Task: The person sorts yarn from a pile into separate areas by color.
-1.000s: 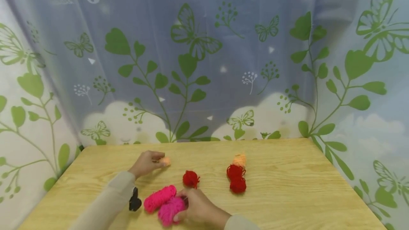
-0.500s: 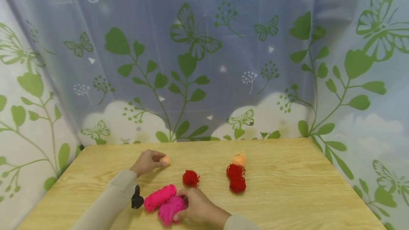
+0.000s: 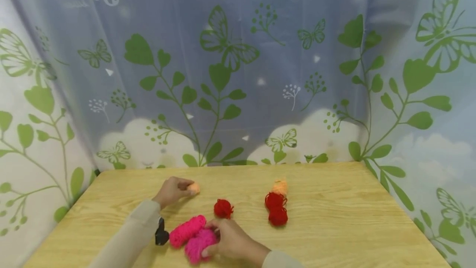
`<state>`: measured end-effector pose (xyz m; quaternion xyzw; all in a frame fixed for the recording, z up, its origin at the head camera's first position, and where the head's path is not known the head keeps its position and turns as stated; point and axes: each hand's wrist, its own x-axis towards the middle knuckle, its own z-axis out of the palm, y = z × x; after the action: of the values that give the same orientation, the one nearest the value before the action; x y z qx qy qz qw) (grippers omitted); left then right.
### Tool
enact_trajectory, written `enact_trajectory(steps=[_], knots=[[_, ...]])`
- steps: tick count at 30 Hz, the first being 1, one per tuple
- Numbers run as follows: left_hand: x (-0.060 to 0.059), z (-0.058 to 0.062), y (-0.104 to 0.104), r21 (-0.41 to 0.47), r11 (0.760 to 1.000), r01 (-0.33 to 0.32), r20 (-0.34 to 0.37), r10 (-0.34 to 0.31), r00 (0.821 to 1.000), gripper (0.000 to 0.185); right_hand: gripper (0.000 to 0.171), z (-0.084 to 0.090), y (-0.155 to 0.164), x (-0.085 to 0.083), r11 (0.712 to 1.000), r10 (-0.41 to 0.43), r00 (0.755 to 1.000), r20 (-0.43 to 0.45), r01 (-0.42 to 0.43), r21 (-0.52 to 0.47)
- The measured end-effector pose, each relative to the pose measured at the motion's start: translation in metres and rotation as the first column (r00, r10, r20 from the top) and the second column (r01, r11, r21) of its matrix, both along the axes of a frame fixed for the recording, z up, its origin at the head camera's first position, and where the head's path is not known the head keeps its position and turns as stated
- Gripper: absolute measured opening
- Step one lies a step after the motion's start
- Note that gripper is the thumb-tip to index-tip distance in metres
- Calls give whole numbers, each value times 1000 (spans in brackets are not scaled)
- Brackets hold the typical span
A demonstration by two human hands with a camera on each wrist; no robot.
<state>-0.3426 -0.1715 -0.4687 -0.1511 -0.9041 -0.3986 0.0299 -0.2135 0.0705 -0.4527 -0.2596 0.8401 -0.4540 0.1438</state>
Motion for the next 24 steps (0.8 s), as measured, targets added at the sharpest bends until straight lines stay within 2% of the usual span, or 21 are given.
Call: enact_trajectory(steps=[9,15,19,24], knots=[[0,1,0,-8,1000,13,-6,-13,1000,33,48,16,2,-7,1000,16,999,-32,-17,-26],[-3,-2,-1,-6,1000,16,-6,-16,1000,32,45,29,10,-18,998,25,999,-37,-27,-64],[-3,-2,-2,-3,1000,24,-7,-24,1000,31,47,40,23,-26,998,-17,997,-75,12,-67],[-3,-1,-2,-1,1000,22,-5,-22,1000,30,49,51,48,-39,992,-107,989,-104,99,-77]])
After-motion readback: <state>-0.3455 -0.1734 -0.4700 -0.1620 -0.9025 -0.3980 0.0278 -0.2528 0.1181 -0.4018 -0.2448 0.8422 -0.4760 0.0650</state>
